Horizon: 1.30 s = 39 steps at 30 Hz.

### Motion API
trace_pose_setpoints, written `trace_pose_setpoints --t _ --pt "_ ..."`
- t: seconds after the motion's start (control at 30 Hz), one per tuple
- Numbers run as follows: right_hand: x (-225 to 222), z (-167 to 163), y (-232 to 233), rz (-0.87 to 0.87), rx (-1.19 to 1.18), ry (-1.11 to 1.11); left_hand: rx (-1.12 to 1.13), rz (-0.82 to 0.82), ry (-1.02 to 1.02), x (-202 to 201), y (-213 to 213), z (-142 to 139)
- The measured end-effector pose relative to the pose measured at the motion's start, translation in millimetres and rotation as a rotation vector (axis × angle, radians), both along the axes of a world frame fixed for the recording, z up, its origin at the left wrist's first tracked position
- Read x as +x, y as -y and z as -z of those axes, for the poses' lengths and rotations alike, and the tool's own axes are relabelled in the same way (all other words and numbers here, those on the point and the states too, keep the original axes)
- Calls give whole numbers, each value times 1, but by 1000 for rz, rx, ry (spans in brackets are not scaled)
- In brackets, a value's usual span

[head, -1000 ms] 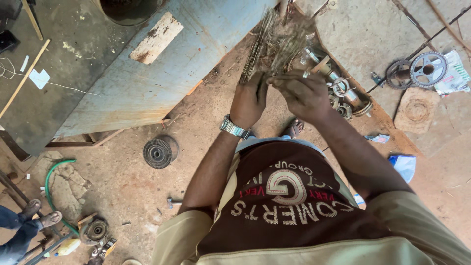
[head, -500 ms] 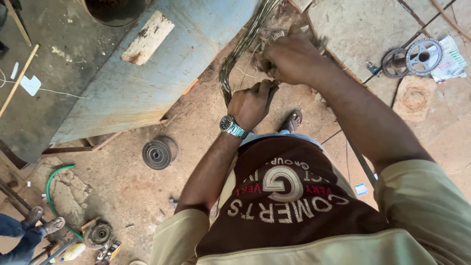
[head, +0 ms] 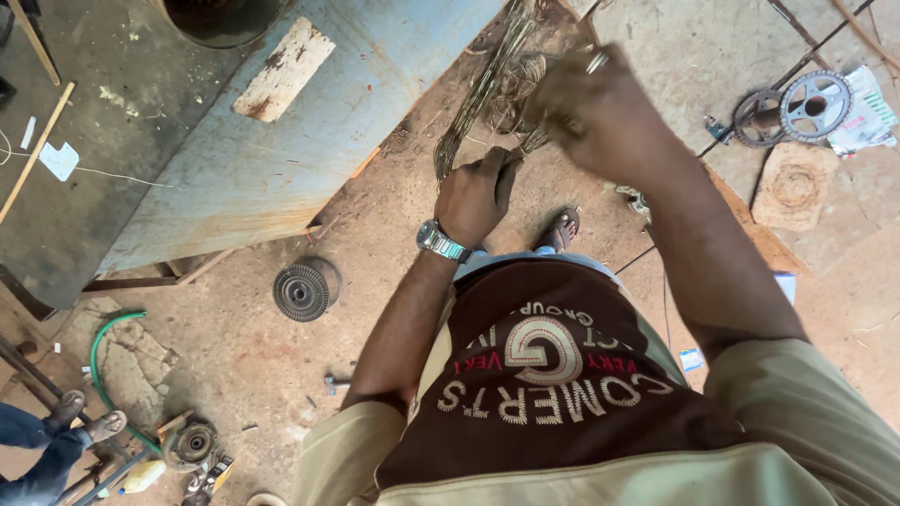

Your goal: The person gathers and organizes copper wire strands, then uses pliers to cut and insert a metal rod into a cylindrical metal housing. The person also briefly sweeps the floor with a small brush.

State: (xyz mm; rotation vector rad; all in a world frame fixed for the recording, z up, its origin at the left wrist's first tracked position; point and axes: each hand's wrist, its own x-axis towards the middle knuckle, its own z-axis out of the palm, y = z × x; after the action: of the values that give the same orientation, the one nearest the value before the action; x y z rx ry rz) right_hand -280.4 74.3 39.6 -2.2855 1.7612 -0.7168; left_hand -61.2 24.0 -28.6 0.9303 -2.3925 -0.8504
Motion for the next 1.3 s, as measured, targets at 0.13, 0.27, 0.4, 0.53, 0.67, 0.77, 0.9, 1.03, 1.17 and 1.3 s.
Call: trace_pose_setpoints --t 0.13,0.27,0.4,0.53,0.67,0.77,0.9,1.03,1.17,1.3 --pt "15 10 -7 -101 15 -251 18 32 -33 -2 3 -4" --pt "17 22 -6 -74 85 -335 -52 57 -25 -4 4 -6" --pt "14 28 -6 -82 14 -199 72 56 -12 -5 7 -5" --pt "13 28 -8 -146 -114 -259 94 87 -29 -4 10 -2" --pt "13 21 -8 -130 -124 -253 50 102 -23 -2 11 0" --pt "15 14 -7 -128 -35 -214 12 105 -53 -1 10 3" --pt "20 9 -2 -112 356 -327 -33 112 72 -3 6 10" --pt "18 10 15 -98 634 -172 -127 135 153 -7 0 18" --pt "16 13 26 -7 804 -93 -224 154 116 -9 -2 23" --pt "18 15 8 -54 79 -236 2 67 56 -6 8 24"
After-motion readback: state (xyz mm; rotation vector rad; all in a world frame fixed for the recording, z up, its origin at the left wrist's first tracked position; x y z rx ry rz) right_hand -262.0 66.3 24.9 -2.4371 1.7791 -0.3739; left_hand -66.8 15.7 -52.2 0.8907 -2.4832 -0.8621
